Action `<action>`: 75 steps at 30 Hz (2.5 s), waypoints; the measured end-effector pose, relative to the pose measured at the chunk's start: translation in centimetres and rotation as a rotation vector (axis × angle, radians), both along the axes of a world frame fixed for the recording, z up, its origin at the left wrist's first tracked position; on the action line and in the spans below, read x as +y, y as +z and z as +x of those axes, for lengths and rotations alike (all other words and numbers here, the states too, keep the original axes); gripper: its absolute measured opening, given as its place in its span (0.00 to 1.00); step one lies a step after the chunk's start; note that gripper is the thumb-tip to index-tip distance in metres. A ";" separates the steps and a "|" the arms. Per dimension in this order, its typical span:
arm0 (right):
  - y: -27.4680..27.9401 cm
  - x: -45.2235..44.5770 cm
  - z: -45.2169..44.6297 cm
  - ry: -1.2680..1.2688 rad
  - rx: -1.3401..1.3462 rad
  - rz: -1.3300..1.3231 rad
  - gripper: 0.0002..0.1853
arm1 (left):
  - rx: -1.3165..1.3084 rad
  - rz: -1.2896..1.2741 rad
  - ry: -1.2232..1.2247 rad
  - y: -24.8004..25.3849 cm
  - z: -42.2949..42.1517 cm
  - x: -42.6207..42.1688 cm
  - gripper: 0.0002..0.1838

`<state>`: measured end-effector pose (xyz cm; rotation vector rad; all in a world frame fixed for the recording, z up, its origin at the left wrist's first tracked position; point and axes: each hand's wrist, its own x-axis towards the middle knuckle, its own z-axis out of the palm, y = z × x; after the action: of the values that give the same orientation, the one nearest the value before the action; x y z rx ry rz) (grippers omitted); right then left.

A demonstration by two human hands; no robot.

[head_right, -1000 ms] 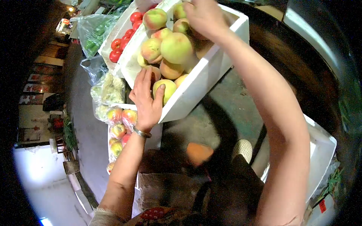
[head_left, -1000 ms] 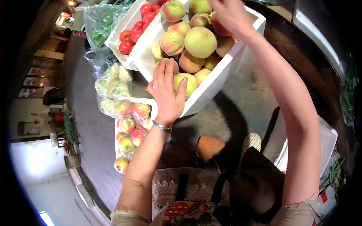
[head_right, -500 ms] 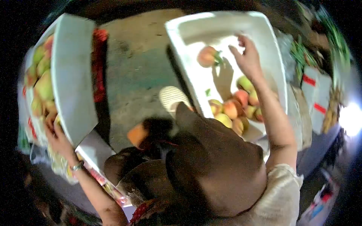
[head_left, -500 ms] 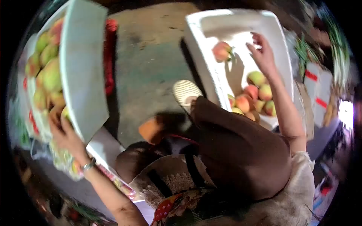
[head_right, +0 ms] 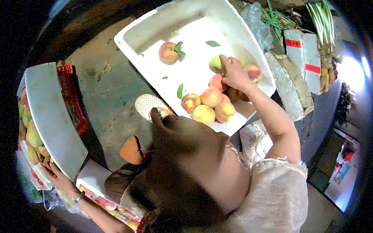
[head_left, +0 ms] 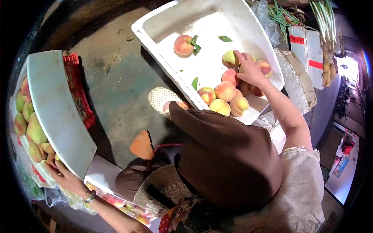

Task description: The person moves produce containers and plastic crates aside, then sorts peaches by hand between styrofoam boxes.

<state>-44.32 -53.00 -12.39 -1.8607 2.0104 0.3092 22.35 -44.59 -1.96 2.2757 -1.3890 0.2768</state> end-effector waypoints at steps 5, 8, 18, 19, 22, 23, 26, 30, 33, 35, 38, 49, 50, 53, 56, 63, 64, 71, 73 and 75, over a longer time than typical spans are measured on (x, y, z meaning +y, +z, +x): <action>-0.8 -0.3 1.3 0.077 0.182 -0.004 0.40 | 0.136 -0.062 0.033 -0.1 -0.3 0.1 0.30; -1.9 0.2 -0.2 0.078 0.086 -0.129 0.36 | 0.087 -0.021 0.072 0.2 -0.6 0.0 0.30; -1.6 -1.5 1.5 0.098 0.086 -0.071 0.40 | 0.093 -0.022 0.081 -0.1 -0.4 0.1 0.28; -1.8 -1.9 1.5 0.058 0.111 -0.033 0.41 | 0.085 -0.021 0.063 -0.1 -0.2 0.2 0.28; -1.6 -2.6 1.2 -0.010 0.053 0.018 0.41 | 0.095 -0.072 0.037 -0.6 0.4 0.1 0.24; -1.7 -3.2 1.0 -0.037 -0.034 0.031 0.41 | 0.156 -0.029 -0.075 -0.5 0.5 -0.2 0.22; -0.1 -4.3 0.5 -0.356 -0.316 0.044 0.41 | 0.078 -0.036 -0.200 0.4 -0.2 -0.3 0.17; 2.5 -6.1 2.2 -0.881 -1.219 0.304 0.31 | -0.021 -0.073 -0.101 0.1 -0.2 0.0 0.22; 4.2 -9.1 6.4 -0.838 -1.550 0.420 0.30 | -0.117 0.006 0.085 0.1 -1.3 0.1 0.28; 9.2 -10.5 15.2 -0.544 -1.652 0.507 0.30 | -0.131 0.022 0.094 0.2 -1.7 0.1 0.29; 13.4 -14.8 27.5 -0.140 -1.611 0.457 0.31 | -0.134 0.027 0.121 0.1 -1.9 0.2 0.29; 19.6 -18.1 58.5 0.546 -1.270 -0.402 0.35 | -0.127 0.026 0.099 0.8 -1.9 -0.1 0.31; 19.6 -18.4 59.6 0.534 -1.101 -0.420 0.31 | -0.127 0.031 0.099 0.8 -2.0 -0.1 0.31; 16.5 -21.2 61.6 0.611 -1.202 -0.509 0.23 | -0.048 0.066 0.125 0.9 -2.0 0.0 0.30; 18.1 -21.9 56.5 0.498 -1.650 -0.238 0.18 | -0.133 0.083 0.129 0.3 -1.7 0.2 0.32; 13.0 -21.0 29.9 0.310 -1.313 -0.539 0.17 | -0.058 -0.043 -0.099 -0.6 0.4 0.0 0.20; 11.3 -20.2 25.3 0.186 -1.230 -0.501 0.22 | -0.060 -0.053 -0.113 -0.7 0.7 -0.1 0.19; 4.9 -7.5 -1.3 0.079 -0.004 -0.113 0.30 | -0.081 0.061 -0.035 0.4 -0.2 -0.6 0.24; 5.6 -3.6 -3.9 -0.023 0.104 0.121 0.30 | -0.025 0.041 -0.053 0.4 -0.2 -0.7 0.25; 5.7 -0.7 -5.2 -0.007 0.223 0.134 0.29 | -0.024 0.058 -0.044 0.8 -0.9 -0.8 0.25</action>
<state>-49.47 -53.71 -6.66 -1.8037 2.0799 0.6593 21.43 -45.37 -1.17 2.2926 -1.4755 0.2533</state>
